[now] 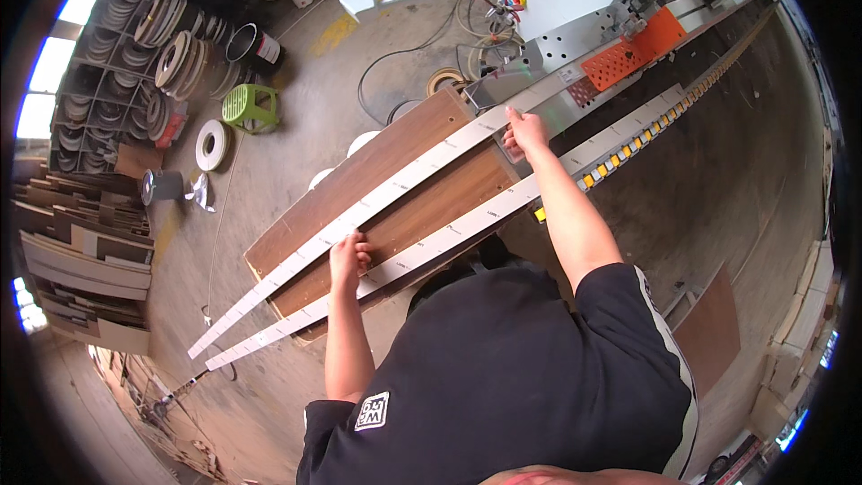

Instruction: The person places long wood strips into a processing machine and later uses a handheld tool to apply glue to several strips positioned on a table.

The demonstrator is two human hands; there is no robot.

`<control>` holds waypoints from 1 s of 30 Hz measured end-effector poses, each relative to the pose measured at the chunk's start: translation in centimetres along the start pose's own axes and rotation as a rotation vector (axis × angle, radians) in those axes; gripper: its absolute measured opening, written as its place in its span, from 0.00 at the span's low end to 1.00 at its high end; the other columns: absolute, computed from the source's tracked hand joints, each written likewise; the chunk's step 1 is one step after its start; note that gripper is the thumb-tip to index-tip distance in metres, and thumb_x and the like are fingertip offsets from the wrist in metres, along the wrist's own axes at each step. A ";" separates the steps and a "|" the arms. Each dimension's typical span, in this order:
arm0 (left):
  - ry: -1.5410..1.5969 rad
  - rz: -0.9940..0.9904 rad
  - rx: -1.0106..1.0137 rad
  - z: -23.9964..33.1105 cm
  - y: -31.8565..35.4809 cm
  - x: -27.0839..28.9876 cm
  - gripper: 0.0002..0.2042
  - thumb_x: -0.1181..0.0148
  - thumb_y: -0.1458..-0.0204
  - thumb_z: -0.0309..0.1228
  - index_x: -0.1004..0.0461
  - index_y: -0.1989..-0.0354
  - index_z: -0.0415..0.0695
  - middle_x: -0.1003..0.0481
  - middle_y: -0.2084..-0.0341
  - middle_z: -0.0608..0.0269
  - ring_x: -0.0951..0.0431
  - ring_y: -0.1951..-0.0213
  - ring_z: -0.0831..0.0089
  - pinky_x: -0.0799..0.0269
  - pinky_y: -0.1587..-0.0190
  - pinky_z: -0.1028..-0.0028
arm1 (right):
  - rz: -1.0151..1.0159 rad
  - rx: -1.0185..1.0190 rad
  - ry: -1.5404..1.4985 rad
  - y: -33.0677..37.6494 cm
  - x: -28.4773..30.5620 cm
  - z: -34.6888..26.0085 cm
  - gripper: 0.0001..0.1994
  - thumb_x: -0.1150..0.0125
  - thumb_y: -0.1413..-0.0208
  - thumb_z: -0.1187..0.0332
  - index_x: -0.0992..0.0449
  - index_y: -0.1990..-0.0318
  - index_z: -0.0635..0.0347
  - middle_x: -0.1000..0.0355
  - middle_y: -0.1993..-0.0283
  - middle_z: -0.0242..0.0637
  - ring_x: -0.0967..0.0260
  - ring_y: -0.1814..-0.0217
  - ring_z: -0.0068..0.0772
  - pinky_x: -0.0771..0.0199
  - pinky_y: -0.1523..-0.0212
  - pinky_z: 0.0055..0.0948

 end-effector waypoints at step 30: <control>0.462 0.156 -0.094 -3.5 -2.4 6.6 0.14 0.45 0.31 0.38 0.24 0.55 0.38 0.16 0.65 0.54 0.17 0.73 0.72 0.23 0.78 0.77 | -0.158 0.071 -0.041 5.5 -9.6 1.7 0.25 0.39 0.33 0.45 0.26 0.61 0.63 0.27 0.76 0.32 0.38 0.84 0.18 0.43 0.84 0.21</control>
Point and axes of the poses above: each hand's wrist, its own y-axis away from the middle knuckle, its own x-axis out of the back of the hand, z = x × y, the point moved 7 cm from there along -y, towards the middle knuckle
